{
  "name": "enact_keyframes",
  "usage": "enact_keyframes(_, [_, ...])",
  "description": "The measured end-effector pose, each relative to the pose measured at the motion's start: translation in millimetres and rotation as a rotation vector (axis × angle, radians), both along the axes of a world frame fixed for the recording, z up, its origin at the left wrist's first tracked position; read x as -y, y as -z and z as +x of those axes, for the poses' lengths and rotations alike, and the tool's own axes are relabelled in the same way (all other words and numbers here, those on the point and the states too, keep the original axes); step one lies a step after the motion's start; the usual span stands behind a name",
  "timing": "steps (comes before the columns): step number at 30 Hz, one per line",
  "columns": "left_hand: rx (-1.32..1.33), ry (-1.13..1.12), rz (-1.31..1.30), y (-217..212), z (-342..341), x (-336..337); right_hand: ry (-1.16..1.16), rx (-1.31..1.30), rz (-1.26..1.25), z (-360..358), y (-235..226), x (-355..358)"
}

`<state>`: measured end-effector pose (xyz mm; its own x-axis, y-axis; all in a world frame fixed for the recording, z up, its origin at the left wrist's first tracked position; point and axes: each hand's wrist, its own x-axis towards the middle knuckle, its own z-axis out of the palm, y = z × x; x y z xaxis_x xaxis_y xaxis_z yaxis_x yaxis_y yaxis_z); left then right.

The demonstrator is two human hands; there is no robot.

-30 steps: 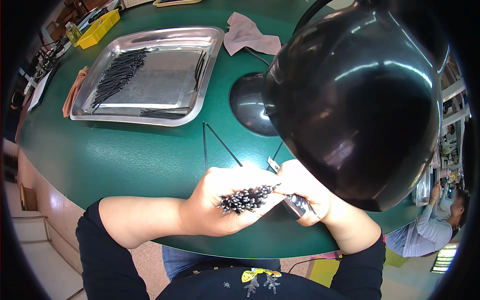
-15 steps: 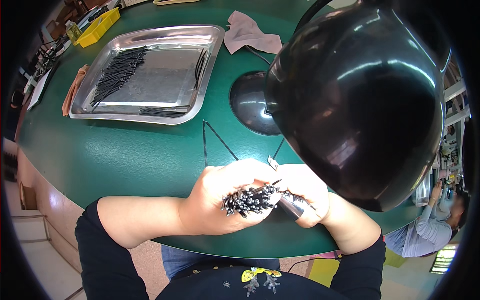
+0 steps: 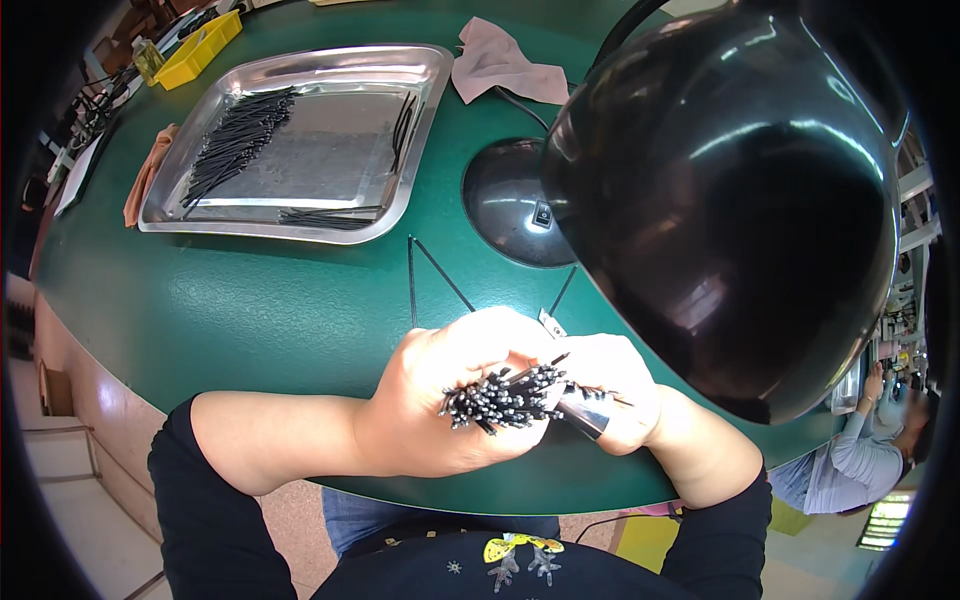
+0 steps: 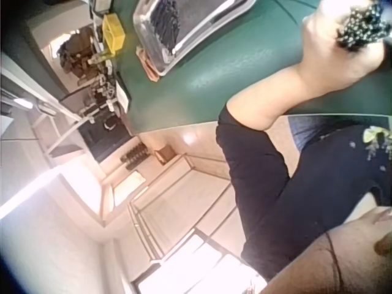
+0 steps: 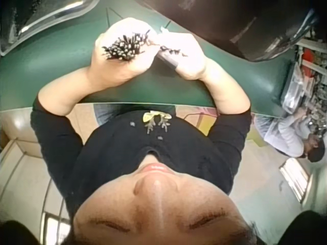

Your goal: The person holds and aligns individual black rods under a desk lamp, picks up a bundle of rods from a metal tray, and cuts the bundle with a utility knife on the table.

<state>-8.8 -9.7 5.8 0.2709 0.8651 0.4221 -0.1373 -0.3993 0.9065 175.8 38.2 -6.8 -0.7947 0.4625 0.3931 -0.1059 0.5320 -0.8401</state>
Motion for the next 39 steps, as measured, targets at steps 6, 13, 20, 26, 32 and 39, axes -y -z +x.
enact_keyframes(6, [0.076,0.006,-0.068,0,1,0,-0.029,0.031,-0.052,0,-2,0])
enact_keyframes(13, [0.392,0.085,-0.478,-26,-9,-9,-0.089,0.121,-0.173,-9,-19,-8])
enact_keyframes(20, [0.312,-0.01,-0.44,-33,-19,-24,0.027,-0.231,-0.352,28,37,-8])
enact_keyframes(26, [0.239,-0.097,-0.409,-34,-26,-33,0.013,-0.277,-0.446,52,38,-17])
enact_keyframes(32, [0.254,-0.111,-0.361,-28,-19,-32,-0.004,-0.327,-0.53,49,39,-22])
enact_keyframes(39, [-0.208,0.066,0.046,4,2,0,-0.031,-0.401,-0.612,10,41,-22])
